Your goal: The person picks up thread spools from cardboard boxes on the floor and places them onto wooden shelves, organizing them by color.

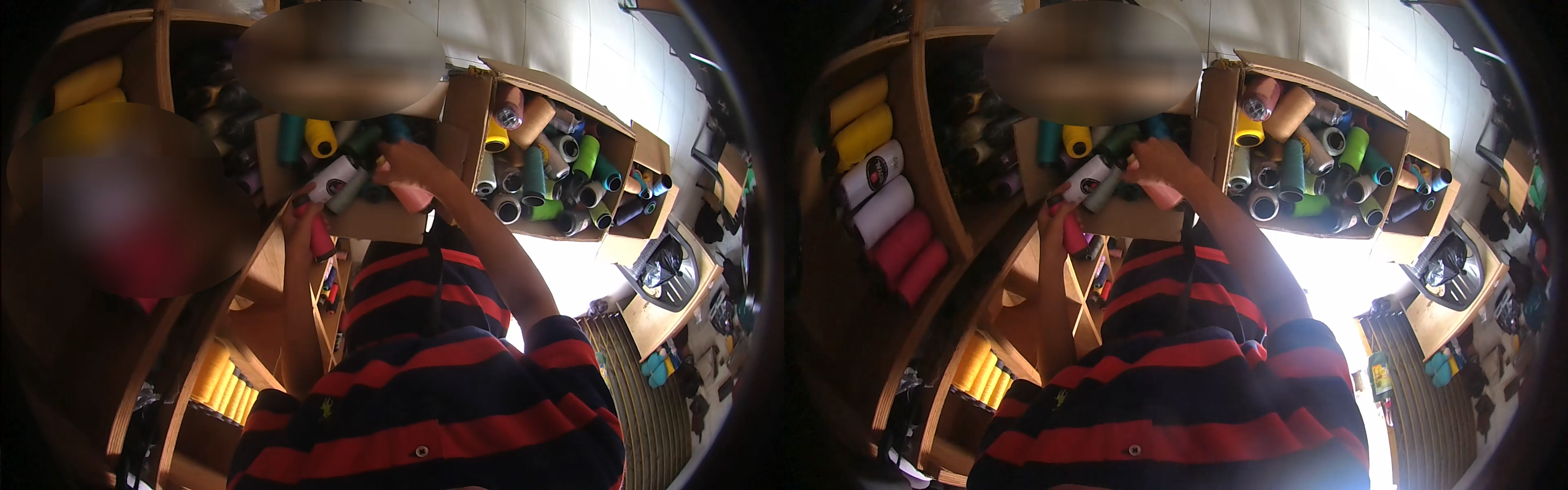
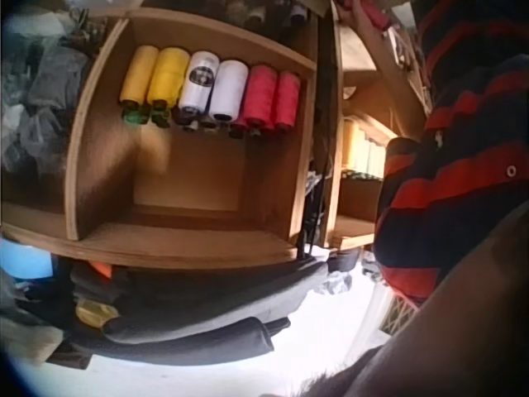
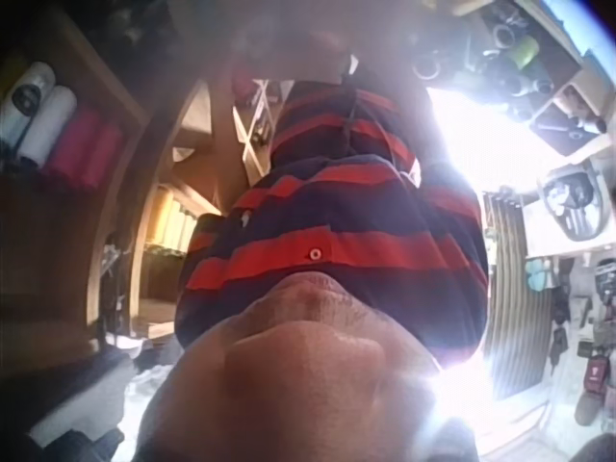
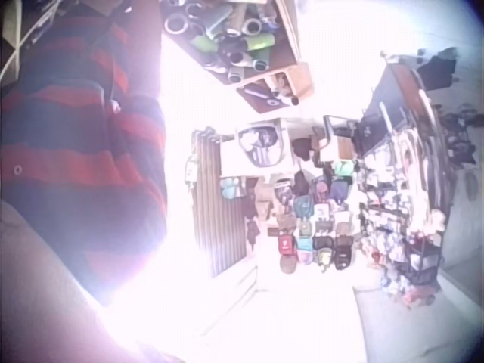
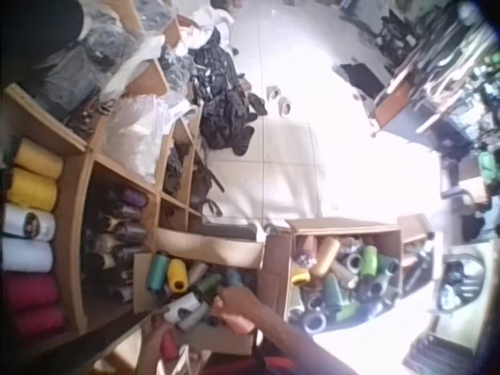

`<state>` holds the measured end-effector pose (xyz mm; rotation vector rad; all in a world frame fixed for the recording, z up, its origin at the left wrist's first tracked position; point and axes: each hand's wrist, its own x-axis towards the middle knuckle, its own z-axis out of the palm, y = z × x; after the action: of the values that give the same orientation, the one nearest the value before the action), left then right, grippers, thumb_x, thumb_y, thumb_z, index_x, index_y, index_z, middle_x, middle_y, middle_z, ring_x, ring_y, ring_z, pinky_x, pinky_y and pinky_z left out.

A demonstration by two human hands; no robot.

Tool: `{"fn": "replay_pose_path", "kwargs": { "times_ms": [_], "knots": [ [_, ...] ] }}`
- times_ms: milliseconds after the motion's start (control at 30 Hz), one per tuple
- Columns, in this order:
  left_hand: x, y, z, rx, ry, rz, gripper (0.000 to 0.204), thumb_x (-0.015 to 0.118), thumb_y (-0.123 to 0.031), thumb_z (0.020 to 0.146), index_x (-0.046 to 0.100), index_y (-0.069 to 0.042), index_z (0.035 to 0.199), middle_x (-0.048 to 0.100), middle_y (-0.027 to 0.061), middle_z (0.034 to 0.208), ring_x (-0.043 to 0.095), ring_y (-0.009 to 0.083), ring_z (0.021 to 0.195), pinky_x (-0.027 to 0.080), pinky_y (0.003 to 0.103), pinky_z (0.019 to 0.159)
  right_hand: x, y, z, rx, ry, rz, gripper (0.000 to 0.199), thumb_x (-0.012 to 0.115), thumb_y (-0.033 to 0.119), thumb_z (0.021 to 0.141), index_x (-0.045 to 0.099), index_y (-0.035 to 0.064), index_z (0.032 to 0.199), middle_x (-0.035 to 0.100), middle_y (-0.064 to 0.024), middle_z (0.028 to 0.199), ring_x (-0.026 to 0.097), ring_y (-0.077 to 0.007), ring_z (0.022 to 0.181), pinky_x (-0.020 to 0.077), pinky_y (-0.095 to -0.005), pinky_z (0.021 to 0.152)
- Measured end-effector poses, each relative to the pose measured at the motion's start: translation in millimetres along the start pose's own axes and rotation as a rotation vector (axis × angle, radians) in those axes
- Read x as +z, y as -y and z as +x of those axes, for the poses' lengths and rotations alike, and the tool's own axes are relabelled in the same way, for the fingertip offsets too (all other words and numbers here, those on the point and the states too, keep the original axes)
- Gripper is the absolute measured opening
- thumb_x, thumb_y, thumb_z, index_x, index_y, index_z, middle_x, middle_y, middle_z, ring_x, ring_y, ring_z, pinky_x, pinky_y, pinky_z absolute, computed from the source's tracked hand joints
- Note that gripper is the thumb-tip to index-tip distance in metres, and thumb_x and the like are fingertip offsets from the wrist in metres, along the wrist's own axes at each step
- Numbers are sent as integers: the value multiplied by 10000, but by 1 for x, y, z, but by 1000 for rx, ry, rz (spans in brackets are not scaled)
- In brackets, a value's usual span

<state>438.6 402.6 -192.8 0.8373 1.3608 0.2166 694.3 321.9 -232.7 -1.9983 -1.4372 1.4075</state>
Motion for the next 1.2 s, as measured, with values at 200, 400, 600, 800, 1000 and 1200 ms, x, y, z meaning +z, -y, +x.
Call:
{"fn": "replay_pose_path", "kwargs": {
  "times_ms": [200,400,600,800,1000,1200],
  "knots": [
    [15,-8,-16,21,-92,-42,479,611,-27,806,514,-107,1269,559,69,945,571,144,590,511,262,499,-1,5,-40,2,-274,320,448,714,334,744,582,2,1013,637,-217,963,644,-350,894,516,-411,781],
    [15,16,-27,121,-133,-55,435,609,-72,820,522,-115,1245,555,60,995,575,150,602,520,271,527,-25,10,-94,128,-300,1439,377,631,388,889,528,84,1088,628,-142,913,637,-259,846,539,-394,734],
    [67,24,-93,168,-167,-311,330,583,-239,888,517,-106,1183,578,70,891,577,162,593,523,294,529,-48,7,-119,212,155,1979,563,530,614,871,503,97,1092,621,-138,905,638,-295,787,550,-469,712],
    [95,71,-168,111,-231,-753,392,504,-432,933,476,-100,1140,576,87,819,587,208,547,527,340,498,-43,29,-131,160,428,1767,482,554,511,900,511,89,1128,615,-140,981,627,-320,885,535,-507,797],
    [89,137,-236,246,-409,-1020,371,488,-429,916,454,-110,1102,588,91,829,595,240,548,507,370,488,-8,66,-149,-47,571,1339,413,535,290,877,487,74,1225,577,-90,1109,577,-245,1035,466,-400,924],
    [79,180,-265,331,-522,-1192,363,466,-417,926,463,-93,1089,595,88,843,589,235,550,515,369,496,-15,232,-195,-826,473,370,469,700,122,802,498,53,1220,563,-74,1140,547,-168,1041,462,-300,880]
  ]
}}
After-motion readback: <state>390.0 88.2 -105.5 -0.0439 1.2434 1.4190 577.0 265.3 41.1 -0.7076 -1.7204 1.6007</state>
